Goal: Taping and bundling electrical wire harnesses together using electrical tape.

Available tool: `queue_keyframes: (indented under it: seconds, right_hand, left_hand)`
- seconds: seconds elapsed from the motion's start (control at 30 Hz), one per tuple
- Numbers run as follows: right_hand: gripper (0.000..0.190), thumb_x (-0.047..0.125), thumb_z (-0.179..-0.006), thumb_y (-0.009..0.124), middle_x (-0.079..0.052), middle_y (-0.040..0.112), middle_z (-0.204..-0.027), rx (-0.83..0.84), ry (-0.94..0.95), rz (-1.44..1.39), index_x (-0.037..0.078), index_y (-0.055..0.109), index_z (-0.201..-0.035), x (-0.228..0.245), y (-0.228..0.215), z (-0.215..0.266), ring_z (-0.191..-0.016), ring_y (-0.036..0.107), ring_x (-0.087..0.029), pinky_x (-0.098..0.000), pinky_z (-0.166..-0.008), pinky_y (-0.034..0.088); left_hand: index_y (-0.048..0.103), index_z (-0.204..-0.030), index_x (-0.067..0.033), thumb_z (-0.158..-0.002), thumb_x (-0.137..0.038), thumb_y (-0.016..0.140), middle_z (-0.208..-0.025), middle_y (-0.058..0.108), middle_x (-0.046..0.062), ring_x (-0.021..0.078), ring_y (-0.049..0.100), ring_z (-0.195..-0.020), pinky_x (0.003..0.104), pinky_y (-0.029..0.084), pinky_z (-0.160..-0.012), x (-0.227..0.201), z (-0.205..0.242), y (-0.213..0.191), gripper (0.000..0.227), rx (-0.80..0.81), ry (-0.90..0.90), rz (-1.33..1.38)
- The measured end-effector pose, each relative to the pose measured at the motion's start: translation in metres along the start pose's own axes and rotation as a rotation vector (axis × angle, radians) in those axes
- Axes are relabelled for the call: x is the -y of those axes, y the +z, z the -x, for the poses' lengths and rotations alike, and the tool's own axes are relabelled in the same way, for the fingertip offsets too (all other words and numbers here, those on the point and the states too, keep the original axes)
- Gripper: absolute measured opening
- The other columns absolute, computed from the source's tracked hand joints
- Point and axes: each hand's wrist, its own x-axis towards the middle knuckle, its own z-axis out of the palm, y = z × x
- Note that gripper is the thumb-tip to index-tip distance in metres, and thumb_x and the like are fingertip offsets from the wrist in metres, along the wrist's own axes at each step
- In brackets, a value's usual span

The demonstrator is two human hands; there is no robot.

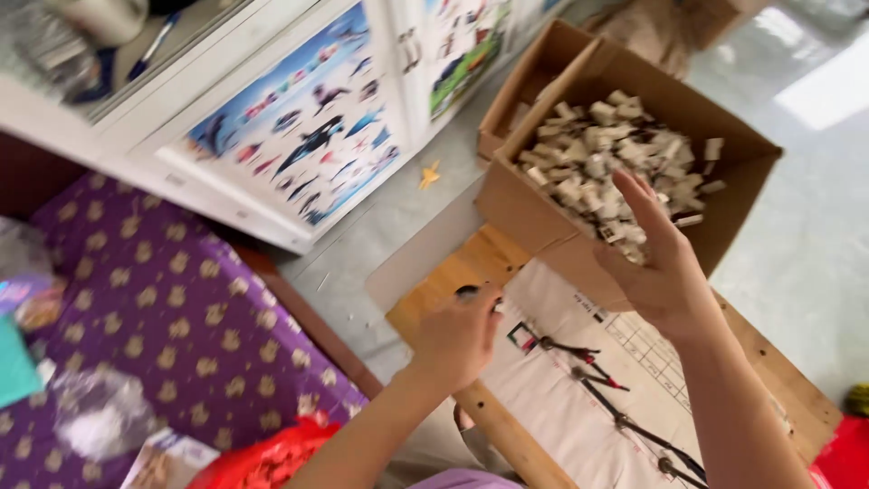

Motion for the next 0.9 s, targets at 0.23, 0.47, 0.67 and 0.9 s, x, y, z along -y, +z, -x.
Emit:
queue_keyframes:
  seconds: [0.23, 0.47, 0.67, 0.9]
  right_hand:
    - [0.045, 0.006, -0.095, 0.065, -0.016, 0.051, -0.158, -0.104, -0.05, -0.177, 0.003, 0.06, -0.139, -0.006, 0.006, 0.093, -0.147, 0.047, -0.024, -0.0362, -0.119, 0.037]
    - [0.028, 0.006, -0.097, 0.063, -0.012, 0.068, -0.137, -0.221, 0.055, -0.018, 0.002, 0.071, -0.123, -0.014, -0.002, 0.194, -0.132, 0.061, -0.02, -0.034, -0.109, 0.048]
    - [0.023, 0.004, -0.097, 0.064, -0.011, 0.076, -0.118, -0.169, 0.138, -0.117, 0.001, 0.075, -0.117, -0.049, 0.024, 0.26, -0.114, 0.066, -0.015, -0.0299, -0.097, 0.051]
    - [0.019, 0.008, -0.091, 0.072, -0.008, 0.083, -0.095, 0.192, 0.126, 0.165, 0.007, 0.081, -0.108, -0.058, 0.106, 0.281, -0.096, 0.079, -0.013, -0.0296, -0.086, 0.058]
  left_hand:
    - [0.025, -0.156, -0.0121, -0.089, -0.01, 0.066, -0.087, 0.072, 0.015, 0.0307, 0.071, -0.077, 0.05, 0.056, -0.06, 0.022, -0.01, 0.068, 0.078, 0.267, 0.036, -0.399]
    - [-0.005, -0.166, -0.0337, -0.091, -0.019, 0.069, -0.09, 0.075, 0.013, 0.0311, 0.073, -0.074, 0.049, 0.058, -0.067, -0.002, 0.008, 0.031, 0.106, 0.404, -0.002, -0.394]
    - [0.043, -0.148, -0.0219, -0.084, -0.029, 0.079, -0.116, 0.075, 0.01, 0.0263, 0.071, -0.08, 0.039, 0.055, -0.065, 0.056, 0.121, -0.072, 0.073, -0.111, -0.234, 0.185]
    - [0.077, -0.104, -0.0023, -0.101, -0.033, 0.062, -0.098, 0.077, 0.02, 0.0272, 0.074, -0.085, 0.041, 0.057, -0.079, 0.285, 0.439, -0.05, 0.034, 0.677, -0.996, -0.273]
